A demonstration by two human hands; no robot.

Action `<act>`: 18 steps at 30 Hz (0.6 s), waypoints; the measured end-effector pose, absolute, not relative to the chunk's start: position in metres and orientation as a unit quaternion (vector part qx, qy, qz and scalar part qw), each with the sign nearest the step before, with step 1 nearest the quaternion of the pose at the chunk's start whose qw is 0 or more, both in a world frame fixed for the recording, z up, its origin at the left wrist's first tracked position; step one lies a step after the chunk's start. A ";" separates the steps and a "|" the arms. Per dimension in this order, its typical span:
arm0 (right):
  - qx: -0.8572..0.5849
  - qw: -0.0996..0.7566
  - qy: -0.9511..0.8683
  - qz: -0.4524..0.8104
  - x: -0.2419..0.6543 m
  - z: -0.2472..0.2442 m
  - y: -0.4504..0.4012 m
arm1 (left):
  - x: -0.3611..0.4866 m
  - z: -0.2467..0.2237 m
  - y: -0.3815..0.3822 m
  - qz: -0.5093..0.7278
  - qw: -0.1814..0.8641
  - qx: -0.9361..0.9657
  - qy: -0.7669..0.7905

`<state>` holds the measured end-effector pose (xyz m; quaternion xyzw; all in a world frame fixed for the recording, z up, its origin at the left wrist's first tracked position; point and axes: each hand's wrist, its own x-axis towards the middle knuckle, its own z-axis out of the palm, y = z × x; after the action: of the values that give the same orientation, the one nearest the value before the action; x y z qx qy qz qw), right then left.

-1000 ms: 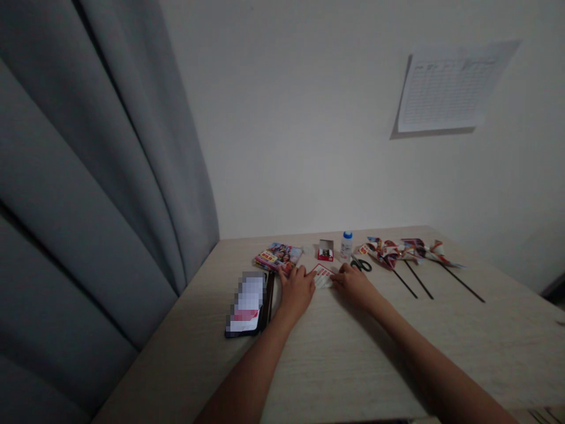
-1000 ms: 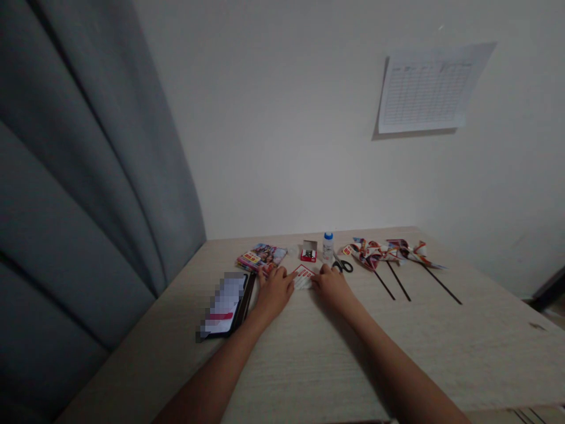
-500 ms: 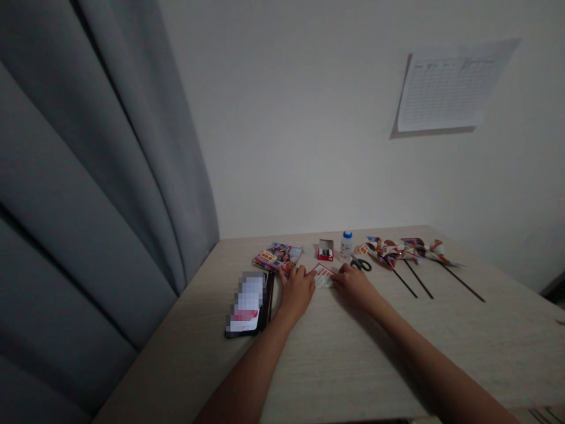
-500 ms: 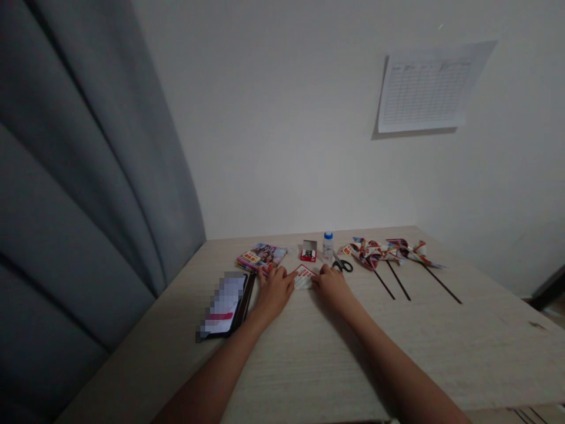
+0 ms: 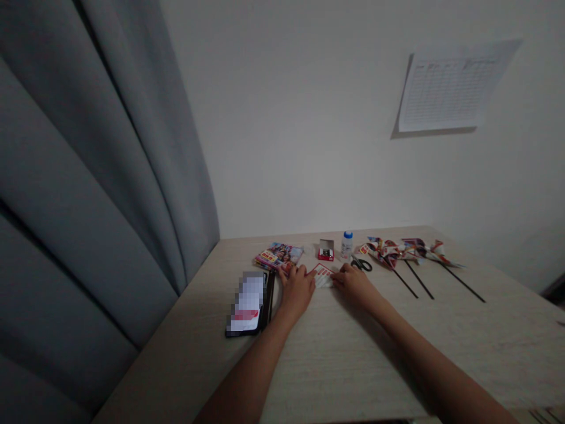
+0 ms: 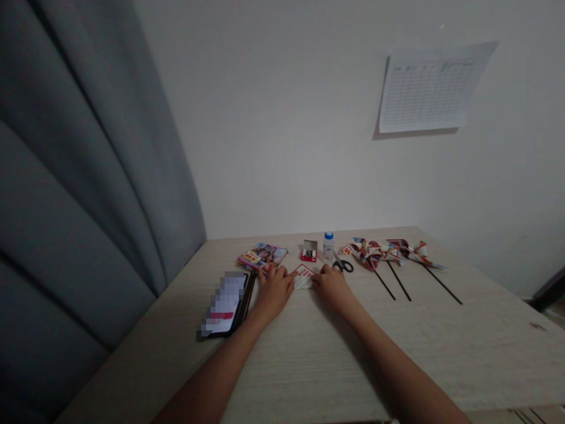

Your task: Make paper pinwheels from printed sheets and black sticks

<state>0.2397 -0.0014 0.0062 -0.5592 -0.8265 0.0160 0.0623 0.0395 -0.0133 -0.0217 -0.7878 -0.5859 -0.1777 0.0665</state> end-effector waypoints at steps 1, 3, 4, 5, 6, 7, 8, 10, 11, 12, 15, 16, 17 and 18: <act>-0.560 0.063 -0.826 0.017 0.239 0.007 -0.002 | 0.039 -0.022 -0.013 -0.178 0.067 -0.787 -0.586; -0.561 0.061 -0.825 0.020 0.239 0.009 -0.003 | 0.039 -0.022 -0.013 -0.178 0.066 -0.786 -0.588; -0.563 0.058 -0.824 0.021 0.239 0.009 -0.003 | 0.039 -0.021 -0.014 -0.176 0.065 -0.786 -0.589; -0.565 0.057 -0.823 0.022 0.239 0.010 -0.003 | 0.039 -0.021 -0.014 -0.174 0.064 -0.786 -0.590; -0.565 0.056 -0.823 0.022 0.239 0.010 -0.003 | 0.039 -0.022 -0.013 -0.173 0.063 -0.786 -0.590; -0.565 0.055 -0.823 0.022 0.239 0.010 -0.003 | 0.039 -0.022 -0.013 -0.172 0.063 -0.787 -0.590; -0.565 0.056 -0.823 0.022 0.238 0.010 -0.003 | 0.039 -0.022 -0.013 -0.171 0.063 -0.787 -0.590; -0.566 0.059 -0.822 0.023 0.238 0.009 -0.002 | 0.039 -0.023 -0.013 -0.172 0.063 -0.786 -0.590; -0.566 0.061 -0.822 0.024 0.238 0.009 -0.002 | 0.039 -0.023 -0.012 -0.173 0.063 -0.786 -0.590; -0.566 0.061 -0.822 0.024 0.238 0.009 -0.001 | 0.039 -0.024 -0.012 -0.174 0.064 -0.786 -0.589; -0.564 0.059 -0.823 0.026 0.238 0.008 -0.001 | 0.039 -0.025 -0.011 -0.175 0.065 -0.786 -0.589; -0.564 0.058 -0.824 0.026 0.238 0.008 0.000 | 0.039 -0.026 -0.011 -0.174 0.065 -0.786 -0.589; -0.563 0.057 -0.824 0.026 0.239 0.007 0.000 | 0.039 -0.026 -0.011 -0.173 0.065 -0.785 -0.591; -0.563 0.056 -0.824 0.027 0.239 0.007 0.000 | 0.039 -0.026 -0.011 -0.171 0.065 -0.785 -0.592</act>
<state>0.2387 0.0004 0.0068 -0.5632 -0.8240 0.0268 0.0562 0.0391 -0.0110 -0.0255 -0.7845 -0.5924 -0.1715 0.0649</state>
